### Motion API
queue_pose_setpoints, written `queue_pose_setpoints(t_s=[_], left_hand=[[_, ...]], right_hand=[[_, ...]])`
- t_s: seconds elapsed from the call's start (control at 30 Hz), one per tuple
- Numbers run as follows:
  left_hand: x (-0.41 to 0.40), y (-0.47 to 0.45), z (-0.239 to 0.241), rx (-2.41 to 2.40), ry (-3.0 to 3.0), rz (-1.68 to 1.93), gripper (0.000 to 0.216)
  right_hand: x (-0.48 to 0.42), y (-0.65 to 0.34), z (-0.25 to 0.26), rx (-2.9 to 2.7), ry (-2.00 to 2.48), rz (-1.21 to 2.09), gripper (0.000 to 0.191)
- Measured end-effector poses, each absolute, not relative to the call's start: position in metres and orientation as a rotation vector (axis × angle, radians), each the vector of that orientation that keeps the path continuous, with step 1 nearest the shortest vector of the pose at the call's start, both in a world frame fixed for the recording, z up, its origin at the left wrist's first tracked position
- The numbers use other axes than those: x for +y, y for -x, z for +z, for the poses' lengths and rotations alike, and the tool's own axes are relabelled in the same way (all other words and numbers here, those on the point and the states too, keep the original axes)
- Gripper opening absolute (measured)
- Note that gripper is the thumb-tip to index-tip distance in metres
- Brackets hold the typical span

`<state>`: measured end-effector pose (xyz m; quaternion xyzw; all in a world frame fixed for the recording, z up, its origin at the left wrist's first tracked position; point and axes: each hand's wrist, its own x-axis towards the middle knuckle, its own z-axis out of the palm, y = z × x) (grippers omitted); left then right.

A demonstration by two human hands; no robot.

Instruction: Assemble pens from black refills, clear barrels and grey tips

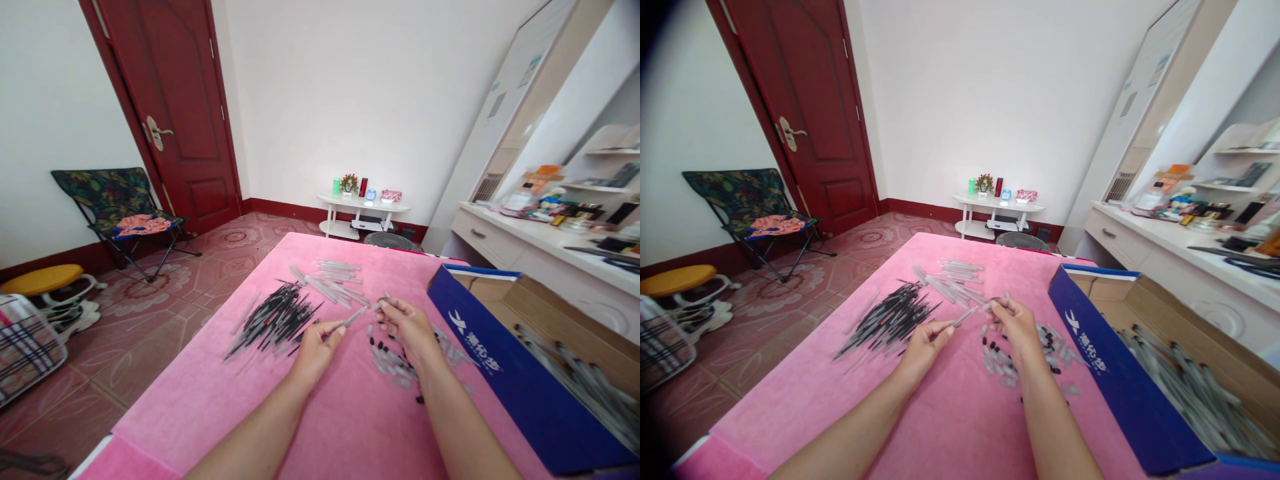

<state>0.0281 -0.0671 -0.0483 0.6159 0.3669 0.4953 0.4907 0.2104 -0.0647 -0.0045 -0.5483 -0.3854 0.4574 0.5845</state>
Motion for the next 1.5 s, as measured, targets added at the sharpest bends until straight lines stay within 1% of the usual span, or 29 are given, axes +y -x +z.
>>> queue_pose_setpoints(t_s=[0.2, 0.43, 0.73, 1.0, 1.1, 1.23, 1.3, 1.4, 1.5], left_hand=[[-0.067, -0.028, -0.047, 0.865, -1.520, 1.182, 0.029], [-0.068, -0.029, -0.046, 0.880, -1.532, 1.168, 0.031], [-0.070, -0.026, -0.050, 0.979, -1.614, 1.204, 0.025], [-0.079, -0.027, -0.042, 1.037, -1.707, 1.302, 0.024], [-0.080, -0.030, -0.041, 1.058, -1.725, 1.329, 0.025], [-0.078, -0.032, -0.037, 0.986, -1.745, 1.309, 0.032], [-0.076, -0.030, -0.036, 0.961, -1.709, 1.304, 0.036], [-0.074, -0.026, -0.037, 0.972, -1.649, 1.311, 0.042], [-0.073, -0.025, -0.042, 0.995, -1.614, 1.293, 0.044]], right_hand=[[-0.066, -0.206, -0.003, -0.951, 1.260, 1.070, 0.031], [-0.069, -0.200, 0.001, -1.133, 1.314, 1.095, 0.030], [-0.067, -0.200, -0.015, -1.270, 1.290, 1.061, 0.022], [-0.069, -0.193, -0.015, -1.142, 1.308, 1.178, 0.025], [-0.069, -0.180, -0.016, -1.043, 1.287, 1.167, 0.028], [-0.071, -0.162, -0.012, -1.094, 1.253, 1.036, 0.030], [-0.074, -0.161, 0.001, -1.195, 1.231, 0.894, 0.028], [-0.083, -0.180, 0.039, -1.257, 1.255, 0.518, 0.026], [-0.096, -0.223, 0.088, -1.232, 1.322, 0.099, 0.030]])
